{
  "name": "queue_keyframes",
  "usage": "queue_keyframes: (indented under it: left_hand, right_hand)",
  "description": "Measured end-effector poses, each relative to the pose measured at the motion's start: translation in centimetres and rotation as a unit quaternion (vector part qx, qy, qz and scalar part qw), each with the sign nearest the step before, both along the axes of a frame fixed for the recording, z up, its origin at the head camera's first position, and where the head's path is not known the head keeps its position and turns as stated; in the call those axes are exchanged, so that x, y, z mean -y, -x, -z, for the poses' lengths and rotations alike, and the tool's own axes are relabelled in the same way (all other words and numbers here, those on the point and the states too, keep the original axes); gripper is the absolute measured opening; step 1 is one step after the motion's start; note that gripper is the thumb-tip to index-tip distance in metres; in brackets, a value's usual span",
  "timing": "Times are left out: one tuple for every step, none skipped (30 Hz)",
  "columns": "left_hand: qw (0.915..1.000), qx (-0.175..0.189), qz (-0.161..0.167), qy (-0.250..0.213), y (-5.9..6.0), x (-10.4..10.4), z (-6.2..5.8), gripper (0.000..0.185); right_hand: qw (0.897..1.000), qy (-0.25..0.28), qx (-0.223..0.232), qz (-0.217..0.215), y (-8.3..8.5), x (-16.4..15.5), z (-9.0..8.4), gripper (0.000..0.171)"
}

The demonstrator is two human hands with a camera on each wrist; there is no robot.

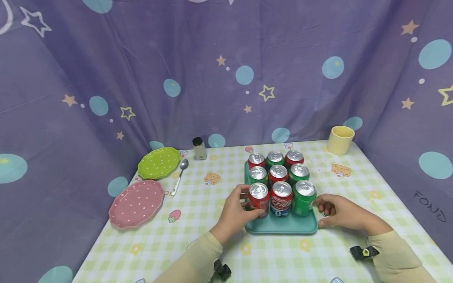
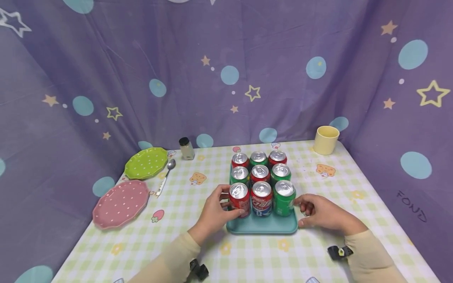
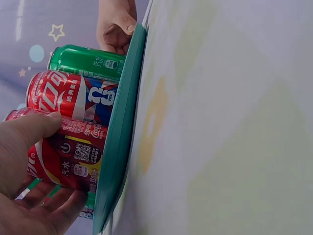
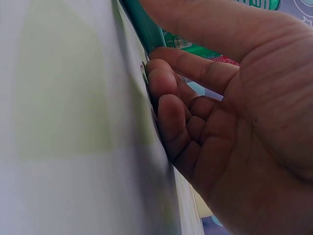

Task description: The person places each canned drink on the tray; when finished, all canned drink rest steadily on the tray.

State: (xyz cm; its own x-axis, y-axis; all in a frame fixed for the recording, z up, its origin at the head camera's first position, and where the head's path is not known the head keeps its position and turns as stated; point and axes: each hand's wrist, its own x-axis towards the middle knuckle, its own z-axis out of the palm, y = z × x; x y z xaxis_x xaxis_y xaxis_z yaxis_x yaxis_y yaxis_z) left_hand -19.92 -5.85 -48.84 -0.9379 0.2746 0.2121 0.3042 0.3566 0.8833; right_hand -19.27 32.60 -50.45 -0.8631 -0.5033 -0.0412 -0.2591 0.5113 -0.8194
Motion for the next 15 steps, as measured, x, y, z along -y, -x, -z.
queue_keyframes:
  left_hand:
    - [1.0000, 0.000, 0.000, 0.001, 0.00, -0.04, 0.03, 0.073]
    - [1.0000, 0.000, -0.001, 0.003, 0.00, -0.08, 0.04, 0.073]
    - [1.0000, 0.000, 0.000, 0.004, -0.02, -0.10, 0.05, 0.073]
    - [1.0000, 0.001, 0.000, 0.005, -0.03, -0.13, 0.06, 0.073]
    - [1.0000, 0.001, 0.000, 0.005, -0.05, -0.14, 0.06, 0.072]
    - [1.0000, 0.002, 0.000, 0.005, -0.08, -0.15, 0.04, 0.072]
    - [1.0000, 0.003, 0.000, 0.005, -0.12, -0.16, 0.03, 0.073]
    - [1.0000, 0.003, -0.001, 0.003, -0.15, -0.17, 0.02, 0.073]
    - [1.0000, 0.003, -0.001, 0.003, -0.17, -0.17, 0.02, 0.073]
    - [1.0000, 0.003, -0.001, 0.002, -0.18, -0.18, 0.04, 0.073]
    - [1.0000, 0.003, -0.001, 0.003, -0.22, -0.18, 0.02, 0.073]
    - [1.0000, 0.004, -0.001, 0.003, -0.24, -0.17, 0.01, 0.073]
    - [1.0000, 0.005, -0.001, 0.004, -0.25, -0.17, 0.02, 0.073]
    - [1.0000, 0.005, -0.001, 0.004, -0.25, -0.17, 0.03, 0.073]
    - [1.0000, 0.006, 0.000, 0.005, -0.25, -0.15, 0.05, 0.073]
  right_hand:
    - [1.000, 0.000, 0.000, 0.000, 0.01, -0.01, 0.02, 0.058]
    - [1.000, 0.000, 0.000, 0.000, 0.01, -0.03, 0.04, 0.058]
    - [1.000, 0.001, 0.000, 0.000, 0.01, -0.04, 0.05, 0.058]
    - [1.000, 0.001, 0.000, 0.000, 0.01, -0.06, 0.06, 0.058]
    - [1.000, 0.001, -0.002, 0.000, 0.00, -0.07, 0.07, 0.058]
    - [1.000, 0.000, -0.002, 0.000, 0.00, -0.08, 0.08, 0.058]
    - [1.000, 0.000, -0.004, -0.001, -0.01, -0.08, 0.09, 0.058]
    - [1.000, 0.000, -0.005, -0.001, -0.02, -0.07, 0.09, 0.058]
    - [1.000, 0.000, -0.005, -0.001, -0.03, -0.06, 0.09, 0.057]
    - [1.000, 0.000, -0.006, 0.000, -0.04, -0.05, 0.09, 0.057]
    - [1.000, 0.000, -0.006, 0.000, -0.04, -0.03, 0.09, 0.057]
    - [1.000, 0.000, -0.006, -0.001, -0.04, -0.02, 0.07, 0.057]
    - [1.000, 0.001, -0.007, -0.001, -0.05, 0.01, 0.05, 0.057]
    - [1.000, 0.001, -0.006, -0.001, -0.06, 0.04, 0.02, 0.057]
    - [1.000, 0.002, -0.007, -0.002, -0.06, 0.06, -0.01, 0.057]
